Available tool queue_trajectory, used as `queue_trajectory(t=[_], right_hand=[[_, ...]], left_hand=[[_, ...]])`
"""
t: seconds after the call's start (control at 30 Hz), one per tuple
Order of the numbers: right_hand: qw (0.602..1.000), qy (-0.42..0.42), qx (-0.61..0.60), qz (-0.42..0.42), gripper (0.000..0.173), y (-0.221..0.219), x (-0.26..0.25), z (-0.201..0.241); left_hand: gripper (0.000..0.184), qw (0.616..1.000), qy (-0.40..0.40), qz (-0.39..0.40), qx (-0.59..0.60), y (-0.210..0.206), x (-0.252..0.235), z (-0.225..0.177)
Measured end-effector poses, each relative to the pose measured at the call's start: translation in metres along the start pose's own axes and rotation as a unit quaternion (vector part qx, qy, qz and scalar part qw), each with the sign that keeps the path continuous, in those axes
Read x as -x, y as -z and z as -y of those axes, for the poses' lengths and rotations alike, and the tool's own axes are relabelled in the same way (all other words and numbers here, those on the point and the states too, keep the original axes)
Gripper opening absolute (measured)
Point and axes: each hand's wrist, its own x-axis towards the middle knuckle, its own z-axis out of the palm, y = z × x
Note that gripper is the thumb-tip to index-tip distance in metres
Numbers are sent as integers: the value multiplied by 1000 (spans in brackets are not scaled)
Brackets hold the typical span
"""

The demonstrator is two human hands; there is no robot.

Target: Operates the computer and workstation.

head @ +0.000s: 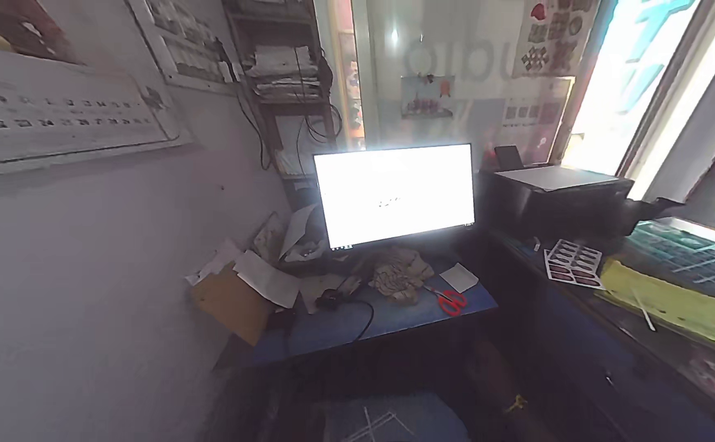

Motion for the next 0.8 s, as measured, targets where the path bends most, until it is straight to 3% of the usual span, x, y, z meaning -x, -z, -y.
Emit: queue_trajectory(t=[0.13, 0.27, 0.43, 0.67, 0.8], right_hand=[[999, -21, -6, 23, 61, -1, -2, -1], [999, -33, -13, 17, 55, 5, 0, 3], [1000, -18, -19, -4, 59, 5, 0, 2], [1000, -6, -15, -18, 56, 8, 4, 10], [1000, -17, 9, 24, 52, 5, 4, 8]], left_hand=[[55, 999, 32, 11, -15, 4, 5, -6], [56, 985, 70, 156, -30, 39, 9, -32], [57, 993, 29, 100, -53, 10, 6, -10], [62, 991, 37, 104, -77, 7, 7, -8], [59, 994, 26, 85, -62, 3, 10, -4]])
